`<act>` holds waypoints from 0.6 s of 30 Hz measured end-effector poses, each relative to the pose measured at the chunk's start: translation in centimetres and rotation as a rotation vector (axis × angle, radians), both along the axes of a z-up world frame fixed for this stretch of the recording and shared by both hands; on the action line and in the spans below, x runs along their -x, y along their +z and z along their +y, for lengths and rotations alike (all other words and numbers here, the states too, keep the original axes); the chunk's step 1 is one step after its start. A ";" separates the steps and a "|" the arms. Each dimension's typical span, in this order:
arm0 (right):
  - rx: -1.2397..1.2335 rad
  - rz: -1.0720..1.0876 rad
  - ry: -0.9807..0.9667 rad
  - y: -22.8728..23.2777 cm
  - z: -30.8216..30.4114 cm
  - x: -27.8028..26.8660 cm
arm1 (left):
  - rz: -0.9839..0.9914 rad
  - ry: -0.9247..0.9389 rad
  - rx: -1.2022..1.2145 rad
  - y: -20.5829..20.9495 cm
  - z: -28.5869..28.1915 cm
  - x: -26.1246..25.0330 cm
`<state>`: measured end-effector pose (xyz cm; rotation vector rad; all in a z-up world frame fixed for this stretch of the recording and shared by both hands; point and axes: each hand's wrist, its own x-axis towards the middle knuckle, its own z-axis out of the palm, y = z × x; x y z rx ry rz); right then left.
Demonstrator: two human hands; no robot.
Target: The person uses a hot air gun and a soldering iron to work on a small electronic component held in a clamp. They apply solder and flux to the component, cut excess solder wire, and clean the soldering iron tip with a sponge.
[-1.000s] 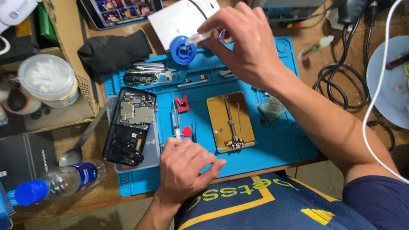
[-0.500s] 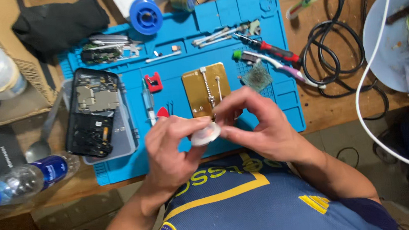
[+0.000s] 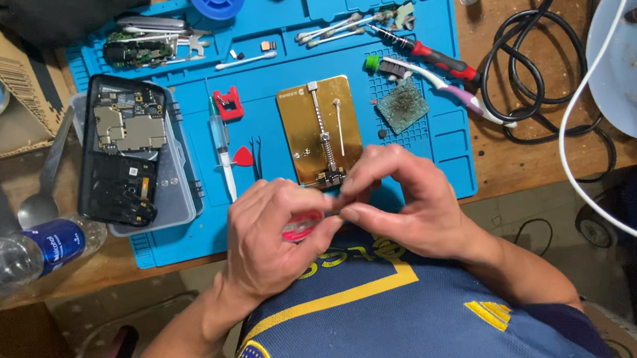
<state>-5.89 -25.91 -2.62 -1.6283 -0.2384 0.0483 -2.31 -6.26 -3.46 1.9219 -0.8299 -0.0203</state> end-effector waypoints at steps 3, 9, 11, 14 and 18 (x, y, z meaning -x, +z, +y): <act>-0.005 -0.084 0.000 -0.2 -0.3 0.5 | -0.067 -0.018 -0.009 0.1 0.2 -0.1; 0.024 -0.142 -0.081 -0.9 -0.3 0.5 | -0.161 0.013 0.006 -0.2 0.5 -0.5; 0.034 -0.134 -0.090 -1.1 -0.5 0.6 | -0.182 0.007 0.000 -0.3 0.3 -0.5; 0.032 -0.111 -0.079 -1.2 -0.7 0.6 | -0.206 0.024 -0.002 -0.5 0.2 -0.5; -0.019 -0.107 -0.072 -1.6 -0.5 0.4 | -0.235 0.051 -0.035 -0.2 0.4 -0.6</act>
